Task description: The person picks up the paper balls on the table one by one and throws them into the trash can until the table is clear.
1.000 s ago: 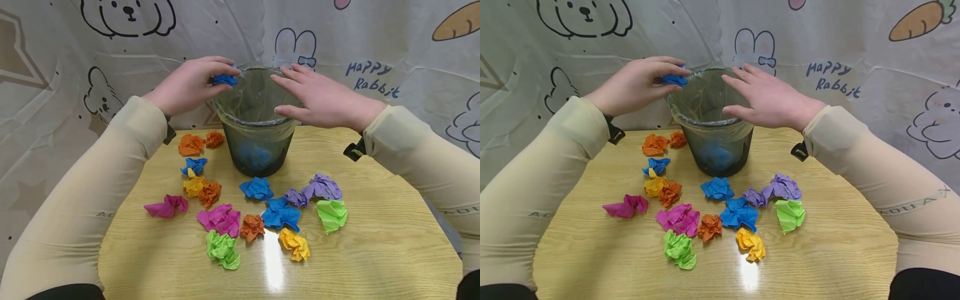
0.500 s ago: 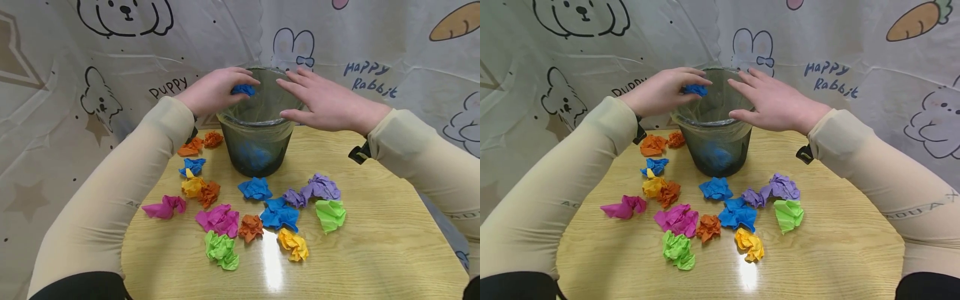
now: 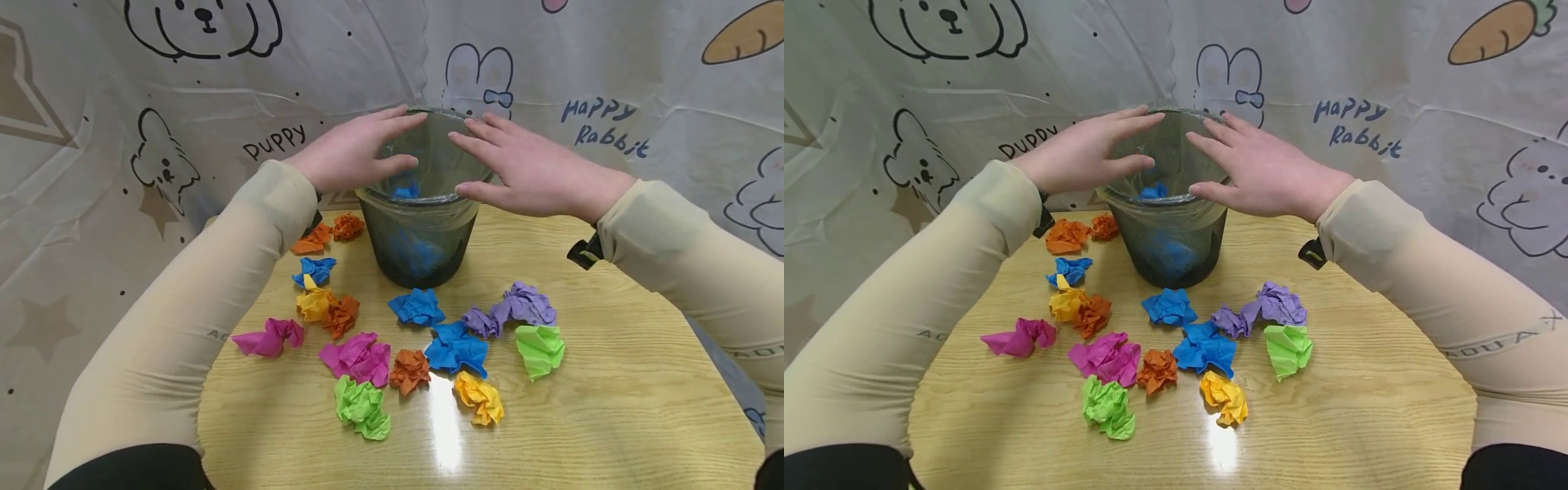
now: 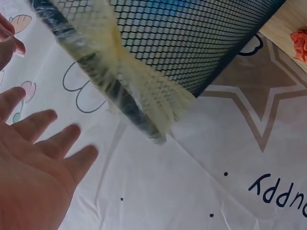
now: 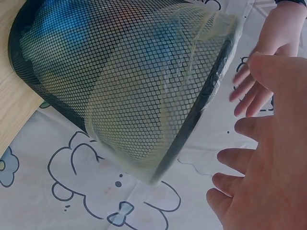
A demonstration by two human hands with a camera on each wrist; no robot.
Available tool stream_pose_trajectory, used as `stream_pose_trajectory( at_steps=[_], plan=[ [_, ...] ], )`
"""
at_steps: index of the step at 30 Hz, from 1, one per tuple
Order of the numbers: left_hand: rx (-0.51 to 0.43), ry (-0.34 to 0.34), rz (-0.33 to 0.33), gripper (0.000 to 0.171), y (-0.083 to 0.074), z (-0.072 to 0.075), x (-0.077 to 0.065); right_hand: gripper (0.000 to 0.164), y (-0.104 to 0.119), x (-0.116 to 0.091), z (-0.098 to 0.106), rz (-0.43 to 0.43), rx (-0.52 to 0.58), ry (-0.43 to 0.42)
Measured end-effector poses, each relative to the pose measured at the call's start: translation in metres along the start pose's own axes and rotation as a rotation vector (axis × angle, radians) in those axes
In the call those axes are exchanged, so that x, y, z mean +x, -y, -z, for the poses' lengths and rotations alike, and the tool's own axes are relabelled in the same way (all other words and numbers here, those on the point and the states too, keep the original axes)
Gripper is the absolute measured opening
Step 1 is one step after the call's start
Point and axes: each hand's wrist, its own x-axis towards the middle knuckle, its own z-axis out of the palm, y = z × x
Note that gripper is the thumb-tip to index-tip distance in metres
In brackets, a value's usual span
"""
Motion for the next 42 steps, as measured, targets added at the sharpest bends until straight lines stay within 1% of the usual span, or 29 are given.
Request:
stream_pose_trajectory(
  at_steps=[5,8,19,25,30,37,42],
  plan=[
    [0.066,-0.038,0.003,0.071,0.005,0.001,-0.004,0.084,0.0,0.0,-0.001,0.0,-0.004,0.009],
    [0.086,-0.049,0.0,0.071,0.008,0.001,-0.005,0.084,0.0,0.0,-0.002,0.0,-0.003,0.012],
    [0.081,-0.054,0.008,0.071,0.014,0.001,-0.01,0.083,0.003,0.0,-0.002,0.015,0.003,-0.002],
    [0.069,-0.063,0.03,0.07,0.021,0.003,-0.018,0.083,0.011,-0.001,-0.002,0.038,0.0,-0.014],
    [0.058,-0.071,0.062,0.071,0.032,0.006,-0.028,0.082,0.021,-0.002,-0.001,0.071,-0.001,-0.037],
    [0.044,-0.091,0.106,0.072,0.056,0.008,-0.044,0.081,0.04,-0.003,0.002,0.153,-0.006,-0.071],
    [0.027,-0.071,0.144,0.072,0.069,0.004,-0.056,0.081,0.056,-0.002,0.0,0.226,-0.025,-0.098]
  ],
)
